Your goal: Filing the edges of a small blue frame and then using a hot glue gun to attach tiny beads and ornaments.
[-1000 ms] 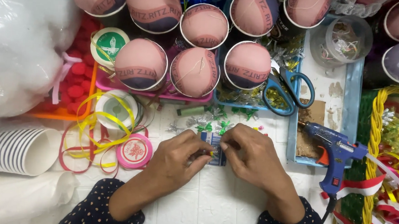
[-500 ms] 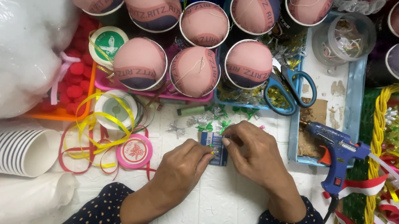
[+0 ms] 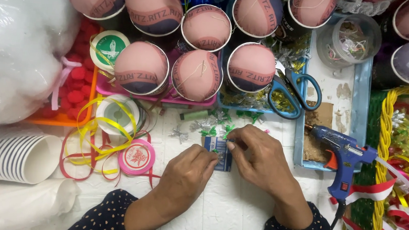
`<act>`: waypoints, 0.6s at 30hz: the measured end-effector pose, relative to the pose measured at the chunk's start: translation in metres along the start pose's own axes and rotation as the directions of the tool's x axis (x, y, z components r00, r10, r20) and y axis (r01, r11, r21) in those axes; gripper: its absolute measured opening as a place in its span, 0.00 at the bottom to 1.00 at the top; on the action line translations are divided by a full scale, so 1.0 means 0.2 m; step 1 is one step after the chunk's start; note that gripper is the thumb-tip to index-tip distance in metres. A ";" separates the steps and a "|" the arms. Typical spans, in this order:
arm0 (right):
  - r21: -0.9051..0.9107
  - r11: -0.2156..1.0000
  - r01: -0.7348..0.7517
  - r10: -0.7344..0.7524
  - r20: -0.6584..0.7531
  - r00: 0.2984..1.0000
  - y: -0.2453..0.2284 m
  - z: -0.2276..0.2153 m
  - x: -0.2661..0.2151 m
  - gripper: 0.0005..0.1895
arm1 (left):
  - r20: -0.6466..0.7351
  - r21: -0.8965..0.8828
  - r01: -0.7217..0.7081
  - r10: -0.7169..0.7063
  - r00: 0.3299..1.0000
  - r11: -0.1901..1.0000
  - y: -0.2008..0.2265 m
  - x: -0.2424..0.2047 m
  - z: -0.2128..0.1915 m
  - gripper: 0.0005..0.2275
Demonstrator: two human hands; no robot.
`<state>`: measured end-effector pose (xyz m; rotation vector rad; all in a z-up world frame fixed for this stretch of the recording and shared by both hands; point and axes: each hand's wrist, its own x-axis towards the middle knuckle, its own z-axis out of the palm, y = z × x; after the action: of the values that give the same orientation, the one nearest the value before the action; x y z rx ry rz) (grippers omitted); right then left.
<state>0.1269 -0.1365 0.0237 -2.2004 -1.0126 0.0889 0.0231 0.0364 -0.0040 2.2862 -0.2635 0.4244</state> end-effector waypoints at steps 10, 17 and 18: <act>0.048 0.999 -0.009 0.006 0.066 0.998 -0.02 -0.04 0.01 0.04 | 0.030 -0.050 0.093 -0.091 0.995 0.994 -0.05 0.03 -0.07 0.06; 0.061 0.998 -0.003 -0.007 0.158 0.987 -0.02 -0.03 0.01 0.02 | 0.128 -0.020 0.051 -0.048 0.991 0.999 -0.06 0.02 -0.08 0.09; 0.050 0.999 -0.009 0.002 0.144 0.990 -0.02 -0.03 0.01 0.02 | 0.105 -0.040 0.016 -0.011 0.994 0.999 -0.06 0.03 -0.08 0.08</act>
<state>0.1274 -0.1363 0.0319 -2.1757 -1.0708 0.2768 0.0286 0.0550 0.0001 2.2726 -0.3063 0.2897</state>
